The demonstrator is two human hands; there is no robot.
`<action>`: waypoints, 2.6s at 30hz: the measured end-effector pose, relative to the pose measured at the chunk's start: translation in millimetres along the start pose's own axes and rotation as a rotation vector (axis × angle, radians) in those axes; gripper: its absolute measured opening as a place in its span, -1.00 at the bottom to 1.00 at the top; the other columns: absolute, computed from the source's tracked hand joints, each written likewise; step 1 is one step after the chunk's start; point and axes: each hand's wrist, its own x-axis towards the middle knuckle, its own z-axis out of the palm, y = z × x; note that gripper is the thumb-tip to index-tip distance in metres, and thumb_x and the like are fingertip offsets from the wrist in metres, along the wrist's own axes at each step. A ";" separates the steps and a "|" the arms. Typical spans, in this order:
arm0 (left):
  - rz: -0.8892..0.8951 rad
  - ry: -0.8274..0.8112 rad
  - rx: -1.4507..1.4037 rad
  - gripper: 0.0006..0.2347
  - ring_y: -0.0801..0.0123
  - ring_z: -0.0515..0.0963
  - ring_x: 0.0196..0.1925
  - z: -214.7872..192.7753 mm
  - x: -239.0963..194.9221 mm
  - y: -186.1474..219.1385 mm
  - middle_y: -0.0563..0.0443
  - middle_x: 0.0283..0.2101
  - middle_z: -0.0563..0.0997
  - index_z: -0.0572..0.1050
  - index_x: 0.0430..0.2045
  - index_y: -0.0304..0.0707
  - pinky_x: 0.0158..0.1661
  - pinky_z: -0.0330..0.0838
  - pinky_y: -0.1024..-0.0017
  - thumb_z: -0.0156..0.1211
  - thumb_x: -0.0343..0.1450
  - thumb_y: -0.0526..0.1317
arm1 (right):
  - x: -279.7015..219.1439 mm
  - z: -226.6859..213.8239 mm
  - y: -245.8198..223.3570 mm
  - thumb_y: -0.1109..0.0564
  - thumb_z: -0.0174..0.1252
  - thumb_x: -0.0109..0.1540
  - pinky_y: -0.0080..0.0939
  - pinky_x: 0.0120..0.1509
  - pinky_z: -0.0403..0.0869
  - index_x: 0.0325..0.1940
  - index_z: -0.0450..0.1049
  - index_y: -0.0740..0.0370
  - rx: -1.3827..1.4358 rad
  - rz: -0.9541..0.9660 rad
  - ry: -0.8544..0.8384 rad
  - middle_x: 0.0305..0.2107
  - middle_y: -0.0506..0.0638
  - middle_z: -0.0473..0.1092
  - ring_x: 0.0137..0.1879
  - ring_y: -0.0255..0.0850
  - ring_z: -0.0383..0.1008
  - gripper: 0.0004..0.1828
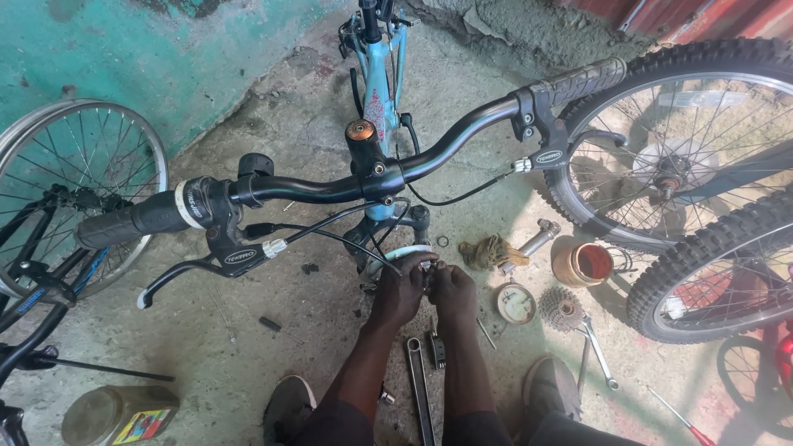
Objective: The person is repairing a bicycle's handlebar assembly. They use a screwdriver to adjust components near the stem and then use pliers to manipulate a cable or housing. The person works on the handlebar area throughout the clip.
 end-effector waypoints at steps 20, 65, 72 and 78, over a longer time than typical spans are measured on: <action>0.010 -0.045 -0.048 -0.60 -0.19 0.70 -0.16 8.0 9.5 -24.9 -0.31 -0.30 0.71 0.66 -0.04 0.08 -0.07 0.56 0.05 -0.17 0.46 -0.38 | 20.9 -2.6 6.9 -0.01 0.30 0.23 -0.16 -0.31 0.37 -0.35 0.60 0.16 -0.507 -0.087 0.108 -0.65 0.09 0.44 -0.48 -0.11 0.48 -0.80; -0.028 0.011 -0.117 -0.61 -0.16 0.70 -0.24 14.2 4.5 -19.7 -0.36 -0.34 0.69 0.69 -0.03 0.08 -0.20 0.56 0.12 -0.08 0.43 -0.36 | 10.7 -18.6 -8.8 0.25 0.29 0.21 -0.17 -0.16 0.55 0.19 0.44 0.45 -0.289 -0.165 -0.199 -0.37 0.23 0.47 -0.23 -0.09 0.50 -0.53; 0.222 0.154 0.086 -0.77 -0.01 0.68 -0.26 4.6 -31.6 -9.7 -0.01 -0.38 0.71 0.66 -0.32 0.05 -0.10 0.53 0.14 0.00 0.39 -0.30 | 16.8 -22.8 2.0 0.16 0.08 0.29 -0.16 -0.20 0.55 0.24 0.46 0.27 -0.265 -0.087 -0.174 -0.33 0.18 0.51 -0.30 -0.14 0.50 -0.58; 0.256 0.683 0.455 -0.76 0.28 0.45 -0.09 -3.4 -60.6 -13.1 0.26 -0.23 0.41 0.44 -0.28 0.11 0.01 0.29 0.22 0.02 0.31 -0.38 | 11.1 -17.9 4.0 0.17 0.03 0.24 -0.10 -0.20 0.63 0.28 0.24 0.45 0.091 -0.007 -0.006 -0.33 0.28 0.45 -0.28 -0.01 0.57 -0.45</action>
